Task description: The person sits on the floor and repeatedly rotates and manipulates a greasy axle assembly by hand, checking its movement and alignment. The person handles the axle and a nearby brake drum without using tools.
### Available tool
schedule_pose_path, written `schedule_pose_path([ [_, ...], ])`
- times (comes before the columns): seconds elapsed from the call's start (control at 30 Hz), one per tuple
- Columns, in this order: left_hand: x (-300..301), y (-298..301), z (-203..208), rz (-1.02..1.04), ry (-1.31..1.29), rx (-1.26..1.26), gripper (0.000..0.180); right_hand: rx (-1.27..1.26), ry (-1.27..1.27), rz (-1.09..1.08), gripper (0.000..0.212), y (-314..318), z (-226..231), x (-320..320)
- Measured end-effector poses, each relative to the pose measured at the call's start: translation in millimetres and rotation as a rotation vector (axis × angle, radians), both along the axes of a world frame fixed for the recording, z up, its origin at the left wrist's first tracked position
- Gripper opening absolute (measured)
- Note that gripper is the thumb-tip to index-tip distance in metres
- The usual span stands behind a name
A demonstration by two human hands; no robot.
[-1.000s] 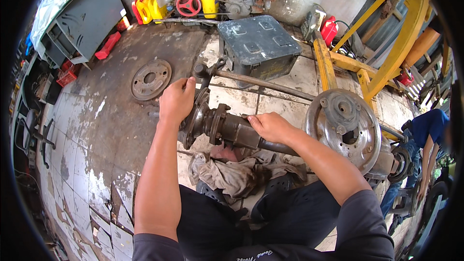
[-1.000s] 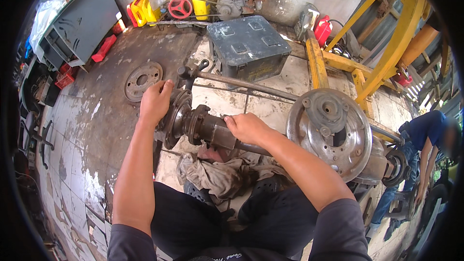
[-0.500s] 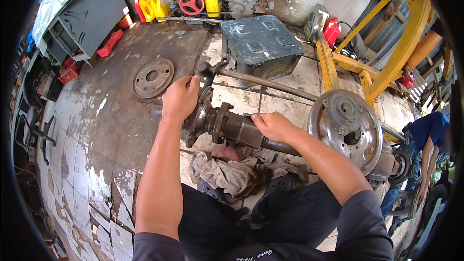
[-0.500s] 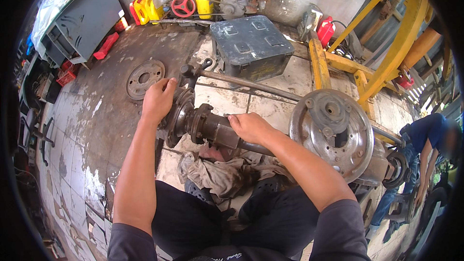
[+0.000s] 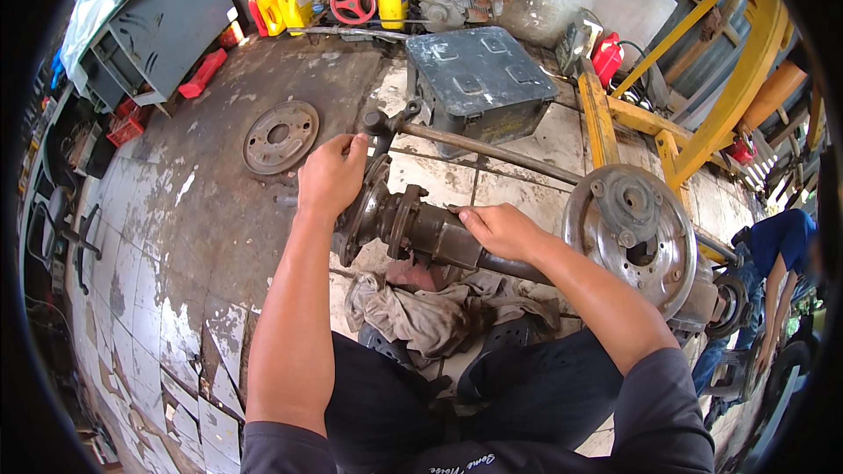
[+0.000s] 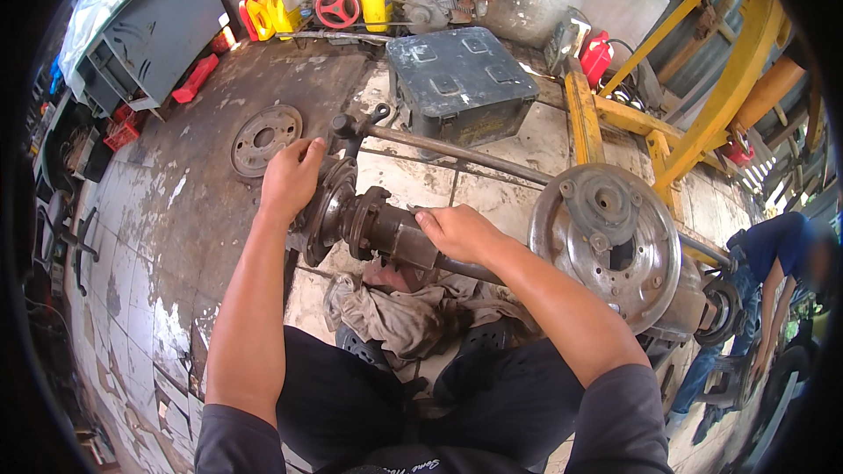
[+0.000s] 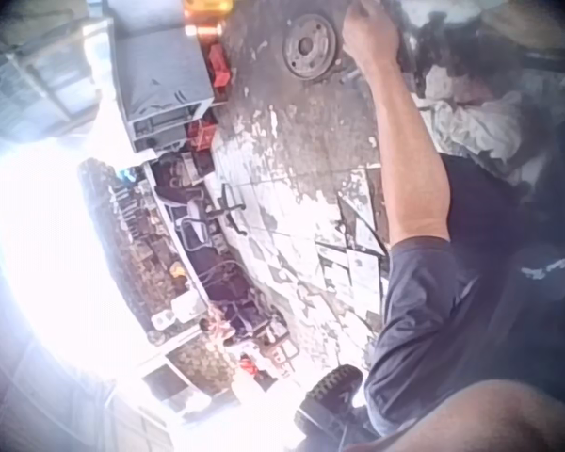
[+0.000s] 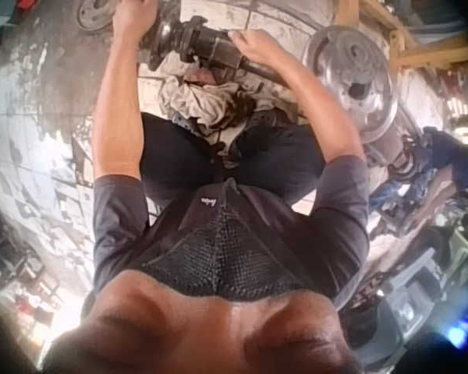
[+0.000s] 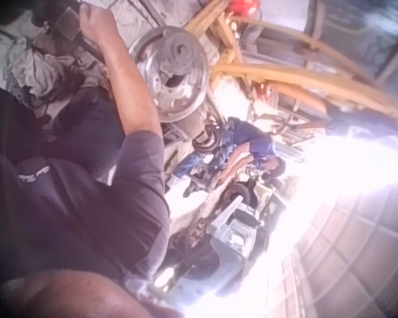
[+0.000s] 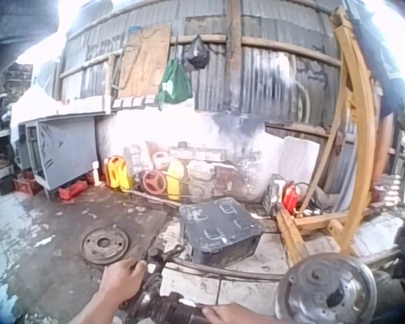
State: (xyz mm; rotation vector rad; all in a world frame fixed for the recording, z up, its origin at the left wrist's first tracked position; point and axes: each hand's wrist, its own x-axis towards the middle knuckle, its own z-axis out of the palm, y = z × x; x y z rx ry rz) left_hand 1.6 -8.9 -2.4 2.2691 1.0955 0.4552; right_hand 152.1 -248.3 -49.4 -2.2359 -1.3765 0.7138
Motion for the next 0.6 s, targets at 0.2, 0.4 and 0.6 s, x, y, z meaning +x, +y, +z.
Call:
schedule_pose_path([
  [0.2, 2.0, -2.2, -1.0, -0.001, -0.04, 0.0, 0.049, -0.105, 0.025, -0.055, 0.05, -1.3, 0.9, 4.3],
  [0.4, -1.8, -0.1, -0.4, 0.015, 0.011, -0.017, 0.05, -0.057, 0.034, -0.038, 0.051, 0.0, 26.9, -17.1],
  [0.6, 0.6, 1.4, -1.3, 0.011, -0.008, 0.013, 0.049, -0.03, 0.021, -0.026, 0.051, 1.5, 24.8, -22.5],
])
